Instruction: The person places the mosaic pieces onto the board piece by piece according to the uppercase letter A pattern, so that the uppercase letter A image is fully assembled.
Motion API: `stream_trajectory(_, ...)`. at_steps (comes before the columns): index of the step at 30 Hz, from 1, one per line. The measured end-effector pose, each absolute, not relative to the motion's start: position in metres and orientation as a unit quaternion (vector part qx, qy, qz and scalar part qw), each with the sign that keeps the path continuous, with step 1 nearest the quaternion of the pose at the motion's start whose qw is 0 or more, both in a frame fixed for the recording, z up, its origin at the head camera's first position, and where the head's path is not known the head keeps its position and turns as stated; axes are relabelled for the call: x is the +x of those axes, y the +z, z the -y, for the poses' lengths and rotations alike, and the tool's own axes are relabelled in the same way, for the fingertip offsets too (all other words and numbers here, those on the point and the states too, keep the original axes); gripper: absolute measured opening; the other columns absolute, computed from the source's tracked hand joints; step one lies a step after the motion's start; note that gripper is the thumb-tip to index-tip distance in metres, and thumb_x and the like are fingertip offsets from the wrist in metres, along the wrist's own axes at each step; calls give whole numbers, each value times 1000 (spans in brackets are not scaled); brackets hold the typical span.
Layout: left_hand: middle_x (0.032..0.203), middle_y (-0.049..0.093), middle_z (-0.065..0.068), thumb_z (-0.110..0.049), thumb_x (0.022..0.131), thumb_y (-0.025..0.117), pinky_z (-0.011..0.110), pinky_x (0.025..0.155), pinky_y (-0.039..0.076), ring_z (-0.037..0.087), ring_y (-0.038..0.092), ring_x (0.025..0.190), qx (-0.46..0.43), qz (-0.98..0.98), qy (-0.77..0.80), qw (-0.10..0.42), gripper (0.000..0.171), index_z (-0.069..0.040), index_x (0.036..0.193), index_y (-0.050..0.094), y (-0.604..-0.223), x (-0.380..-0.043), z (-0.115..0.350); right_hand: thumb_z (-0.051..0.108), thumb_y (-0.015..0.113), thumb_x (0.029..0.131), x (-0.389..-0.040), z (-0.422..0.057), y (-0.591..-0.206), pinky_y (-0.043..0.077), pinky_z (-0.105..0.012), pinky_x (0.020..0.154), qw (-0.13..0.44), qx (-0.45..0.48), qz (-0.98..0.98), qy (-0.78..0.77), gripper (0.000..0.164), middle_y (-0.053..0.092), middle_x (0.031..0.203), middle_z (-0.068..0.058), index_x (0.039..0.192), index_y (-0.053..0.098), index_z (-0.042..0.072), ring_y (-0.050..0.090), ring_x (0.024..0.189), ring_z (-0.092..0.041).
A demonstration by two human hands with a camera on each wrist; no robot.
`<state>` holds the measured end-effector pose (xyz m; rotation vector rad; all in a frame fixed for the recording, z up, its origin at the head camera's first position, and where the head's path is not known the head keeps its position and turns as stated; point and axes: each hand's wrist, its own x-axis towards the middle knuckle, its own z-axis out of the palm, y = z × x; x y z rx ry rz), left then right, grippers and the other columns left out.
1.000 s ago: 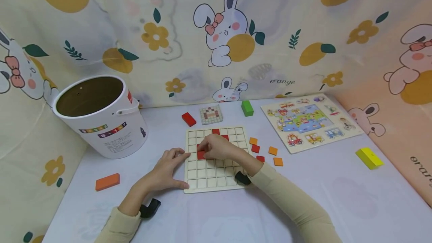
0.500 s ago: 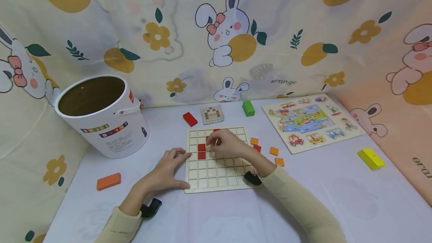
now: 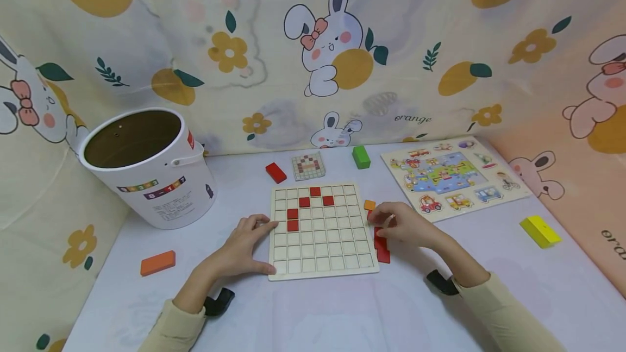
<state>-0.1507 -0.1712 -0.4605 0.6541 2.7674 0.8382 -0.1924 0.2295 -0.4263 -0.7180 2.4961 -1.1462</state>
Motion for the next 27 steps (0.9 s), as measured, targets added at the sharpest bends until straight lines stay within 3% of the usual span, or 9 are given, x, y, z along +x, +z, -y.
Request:
stream_trajectory(11,144,40,9,-46,62,93,52,102,39,28,34,127,216,-930,283,90,103,-13,149,48,-461,-151,171,-9,74,80,-176,-237,-434,46,-28,73,121,-248,-895,-352,30,60,92,-2,107,70,4,52,87,-21)
stream_trajectory(19,144,40,10,-46,63,93,52,102,39,28,34,127,220,-930,282,89,103,-13,149,47,-462,-151,170,-6,78,79,-175,-232,-433,44,-27,68,120,-220,-912,-325,21,55,84,-1,92,67,7,50,80,-19)
stream_trajectory(27,145,40,10,-48,63,92,52,101,40,28,35,126,220,-930,281,88,103,-13,149,47,-462,-152,171,-10,70,83,-182,-222,-429,44,-26,62,125,-225,-896,-361,20,57,80,0,92,63,7,51,69,-16)
